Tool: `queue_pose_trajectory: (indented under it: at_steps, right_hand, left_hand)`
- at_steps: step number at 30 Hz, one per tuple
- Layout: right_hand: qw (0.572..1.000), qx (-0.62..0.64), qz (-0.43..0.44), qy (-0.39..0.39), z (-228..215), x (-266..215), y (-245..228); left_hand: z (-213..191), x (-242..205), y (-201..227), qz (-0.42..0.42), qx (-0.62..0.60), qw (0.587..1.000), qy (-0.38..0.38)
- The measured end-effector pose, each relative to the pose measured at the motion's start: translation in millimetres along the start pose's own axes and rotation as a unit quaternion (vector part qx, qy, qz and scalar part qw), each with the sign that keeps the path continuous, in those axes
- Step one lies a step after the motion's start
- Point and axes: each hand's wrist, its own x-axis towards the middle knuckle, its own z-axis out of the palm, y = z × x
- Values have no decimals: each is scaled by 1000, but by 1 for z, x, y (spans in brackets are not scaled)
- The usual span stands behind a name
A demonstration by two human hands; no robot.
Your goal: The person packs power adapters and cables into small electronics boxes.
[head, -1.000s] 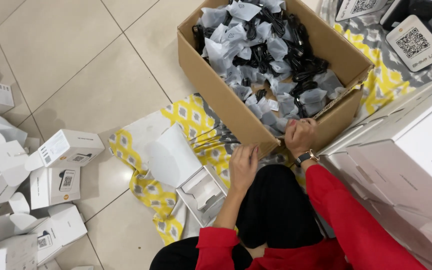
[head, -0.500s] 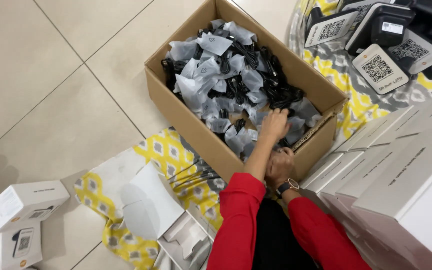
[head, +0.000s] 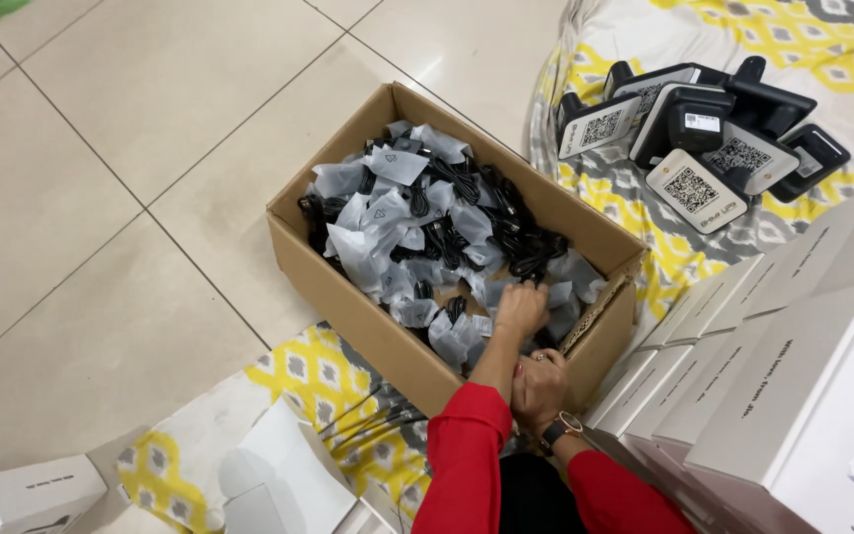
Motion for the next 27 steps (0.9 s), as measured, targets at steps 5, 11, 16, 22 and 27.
queue_pose_trajectory:
  at_steps: [5, 11, 16, 22, 27]
  right_hand:
    - [999, 8, -35, 11, -1, 2, 1]
    - [998, -16, -44, 35, 21, -12, 26]
    - [999, -33, -37, -6, 20, -11, 28]
    - [995, -74, -58, 43, 33, -22, 54]
    - [984, -149, -90, 35, 25, -44, 60]
  left_hand:
    - [-92, -13, 13, -47, -143, 986, 65]
    - [-167, -42, 20, -179, -321, 884, 288]
    - [-177, -179, 1, -206, -624, 703, 272]
    - [-155, -407, 14, -351, -731, 471, 348]
    - [-169, -555, 52, -523, -646, 379, 407]
